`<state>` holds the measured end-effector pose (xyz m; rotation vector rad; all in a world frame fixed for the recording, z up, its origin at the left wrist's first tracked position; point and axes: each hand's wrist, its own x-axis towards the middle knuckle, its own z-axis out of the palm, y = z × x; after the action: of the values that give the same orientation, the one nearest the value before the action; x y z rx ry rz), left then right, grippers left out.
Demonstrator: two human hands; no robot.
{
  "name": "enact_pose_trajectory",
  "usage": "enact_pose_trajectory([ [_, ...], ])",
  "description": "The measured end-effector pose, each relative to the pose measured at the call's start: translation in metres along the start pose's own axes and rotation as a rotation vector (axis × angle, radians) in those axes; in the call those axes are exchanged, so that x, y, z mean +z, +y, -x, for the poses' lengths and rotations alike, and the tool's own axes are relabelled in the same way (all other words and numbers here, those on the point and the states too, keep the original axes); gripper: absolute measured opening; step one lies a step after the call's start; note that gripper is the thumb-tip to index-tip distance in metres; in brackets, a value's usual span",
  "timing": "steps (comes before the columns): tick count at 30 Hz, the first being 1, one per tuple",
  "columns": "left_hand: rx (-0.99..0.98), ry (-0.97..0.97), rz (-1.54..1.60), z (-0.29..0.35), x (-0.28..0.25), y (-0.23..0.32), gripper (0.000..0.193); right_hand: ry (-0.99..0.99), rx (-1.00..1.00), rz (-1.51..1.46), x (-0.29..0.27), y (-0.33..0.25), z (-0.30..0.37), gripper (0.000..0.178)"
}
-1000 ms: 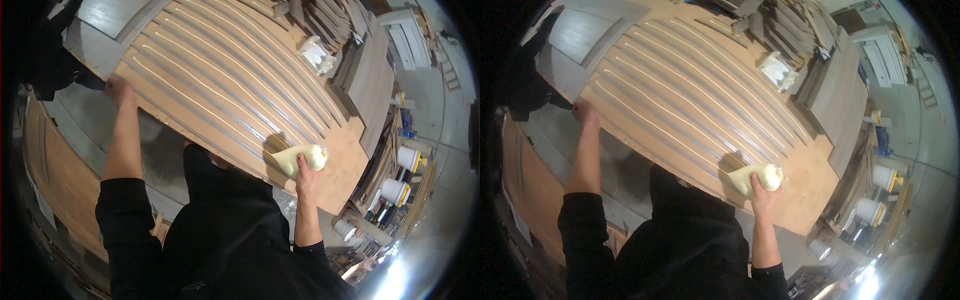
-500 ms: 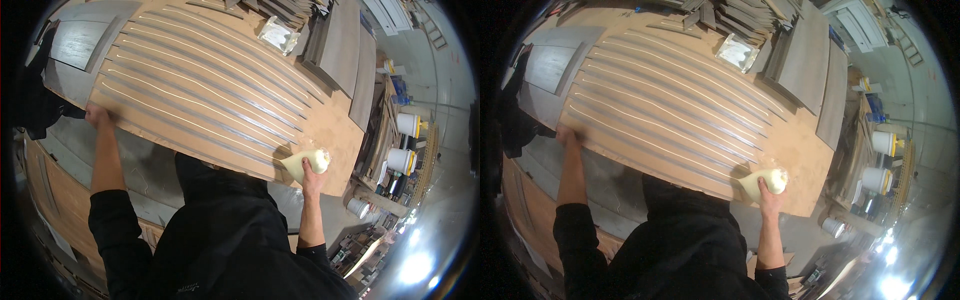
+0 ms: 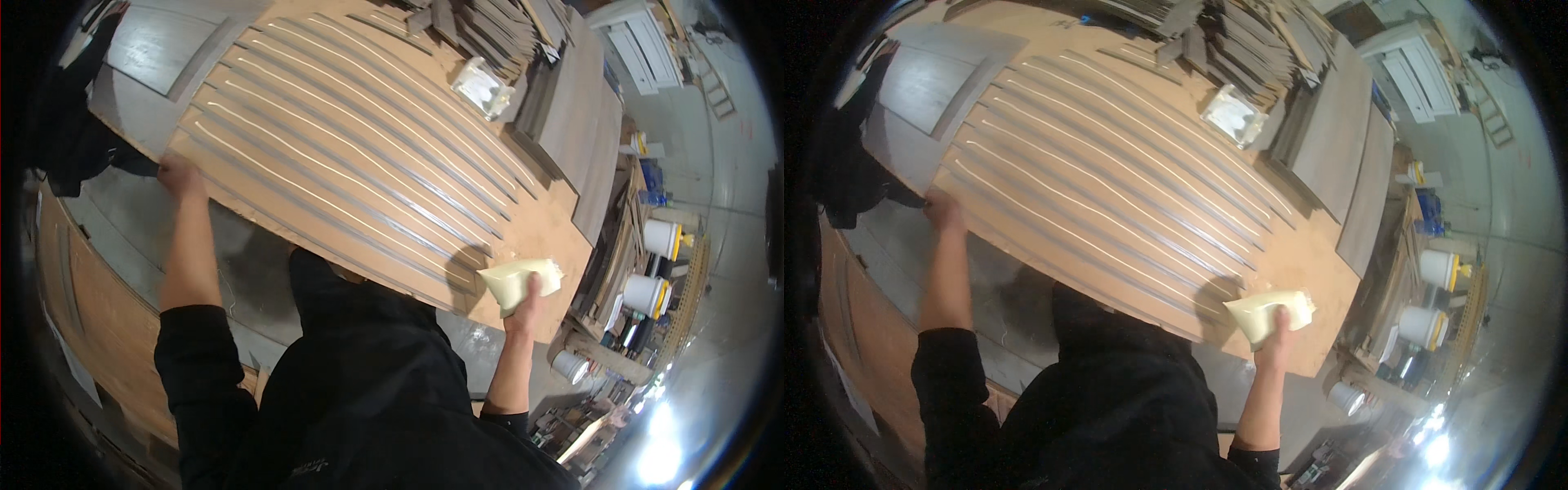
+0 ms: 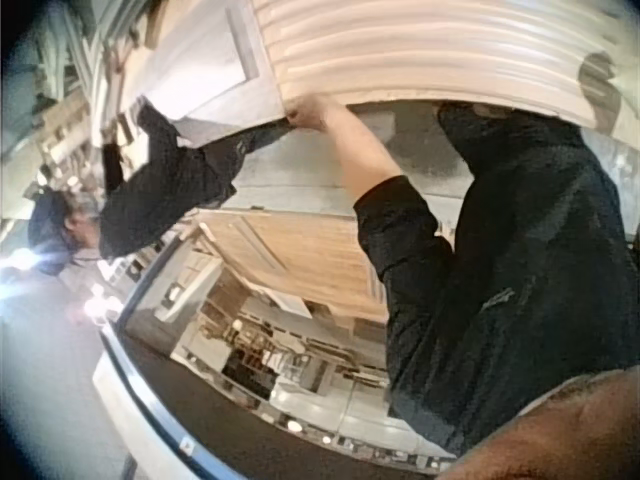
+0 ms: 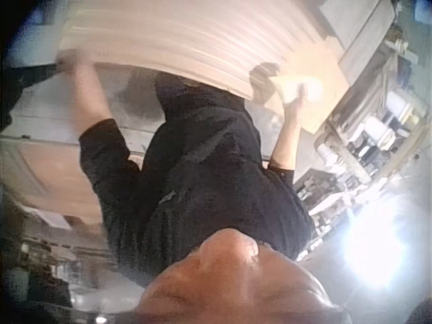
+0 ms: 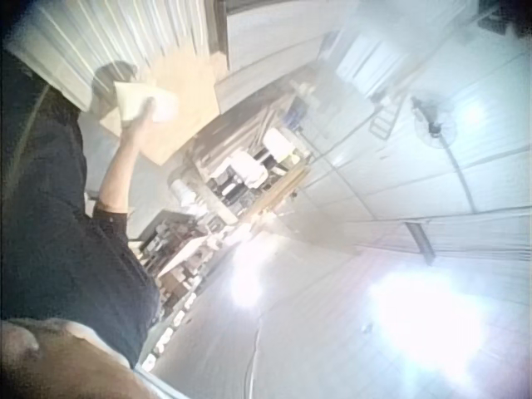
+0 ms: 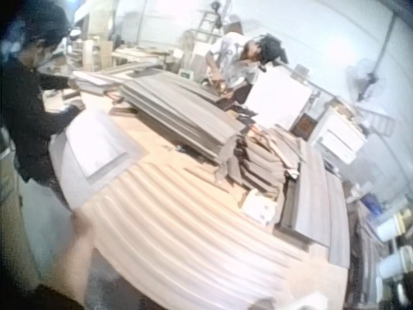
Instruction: Assembling wooden furniture panels using glue and a pneumatic nailer.
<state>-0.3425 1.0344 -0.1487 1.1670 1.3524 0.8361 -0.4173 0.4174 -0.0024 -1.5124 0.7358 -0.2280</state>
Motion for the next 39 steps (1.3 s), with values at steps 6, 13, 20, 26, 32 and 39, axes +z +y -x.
enact_pose_trajectory([
  [6,0.315,0.185,-0.201,-0.087,-0.028,-0.09,0.06,-0.865,0.608,-0.824,0.146,-0.024,0.03,0.07],
  [13,-0.018,0.194,-0.143,0.006,-0.014,0.008,0.064,-0.779,0.388,-0.14,0.331,0.0,0.088,0.071],
  [20,-0.073,0.228,-0.063,0.016,-0.016,0.013,0.072,-1.002,-0.151,0.084,0.454,0.027,0.152,0.048],
  [26,-0.093,0.153,-0.145,0.025,-0.019,0.036,0.07,-1.059,-0.388,0.213,0.504,0.026,0.182,0.033],
  [32,-0.108,0.18,-0.181,0.025,-0.016,0.038,0.068,-1.092,-0.387,0.187,0.504,0.031,0.177,0.029],
  [39,-0.08,0.134,-0.095,0.022,-0.017,0.032,0.067,-1.068,-0.322,0.195,0.454,0.022,0.156,0.024],
])
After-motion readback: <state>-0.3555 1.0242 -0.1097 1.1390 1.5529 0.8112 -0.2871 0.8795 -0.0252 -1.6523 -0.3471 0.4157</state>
